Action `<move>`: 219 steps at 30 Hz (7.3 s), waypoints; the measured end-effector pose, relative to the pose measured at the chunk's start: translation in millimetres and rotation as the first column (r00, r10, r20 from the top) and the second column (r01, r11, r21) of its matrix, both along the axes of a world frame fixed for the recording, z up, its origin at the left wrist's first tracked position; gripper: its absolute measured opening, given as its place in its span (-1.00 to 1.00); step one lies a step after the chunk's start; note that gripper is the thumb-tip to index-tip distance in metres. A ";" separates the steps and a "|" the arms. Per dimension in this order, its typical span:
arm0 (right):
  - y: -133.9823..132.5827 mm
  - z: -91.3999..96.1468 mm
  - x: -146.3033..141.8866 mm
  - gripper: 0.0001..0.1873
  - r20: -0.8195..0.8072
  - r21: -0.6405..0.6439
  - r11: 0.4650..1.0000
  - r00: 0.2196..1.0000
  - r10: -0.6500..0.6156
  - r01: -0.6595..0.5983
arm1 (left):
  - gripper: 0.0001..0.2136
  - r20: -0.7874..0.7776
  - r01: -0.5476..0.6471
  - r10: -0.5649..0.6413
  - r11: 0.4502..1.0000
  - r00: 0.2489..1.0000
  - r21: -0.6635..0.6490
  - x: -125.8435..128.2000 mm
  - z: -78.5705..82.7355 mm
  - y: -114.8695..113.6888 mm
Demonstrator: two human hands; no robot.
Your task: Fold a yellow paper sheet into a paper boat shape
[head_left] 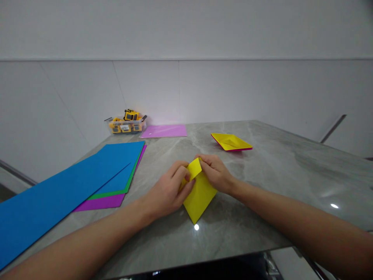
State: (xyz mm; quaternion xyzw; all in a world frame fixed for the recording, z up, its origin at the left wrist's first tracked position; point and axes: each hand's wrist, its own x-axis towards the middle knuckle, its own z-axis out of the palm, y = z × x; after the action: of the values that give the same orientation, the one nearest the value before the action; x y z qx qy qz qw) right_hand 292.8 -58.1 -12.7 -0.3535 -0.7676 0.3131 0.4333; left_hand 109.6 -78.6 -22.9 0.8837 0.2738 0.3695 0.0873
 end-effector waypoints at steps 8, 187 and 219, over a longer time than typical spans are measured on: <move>1.6 1.4 0.5 -0.76 0.047 -0.034 0.999 0.999 -0.001 0.003 | -0.73 0.064 -0.066 0.073 0.992 0.995 -0.107 -2.3 -2.6 2.0; 15.7 -13.2 11.7 -0.58 -0.121 -0.426 0.896 0.990 0.077 -0.122 | -0.75 0.627 0.528 0.514 0.346 0.585 -0.776 5.3 -3.2 17.4; 8.0 -20.1 0.0 -0.61 -0.189 -0.499 0.823 0.961 0.202 -0.271 | -0.75 0.616 0.446 0.515 0.425 0.596 -0.788 2.8 0.1 18.2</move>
State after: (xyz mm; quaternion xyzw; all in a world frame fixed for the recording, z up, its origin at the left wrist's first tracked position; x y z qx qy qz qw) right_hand 292.9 -50.0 -32.8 -0.3384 -0.6628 0.5822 0.3274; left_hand 112.4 -60.4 -22.8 0.4127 0.3757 0.5159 0.6499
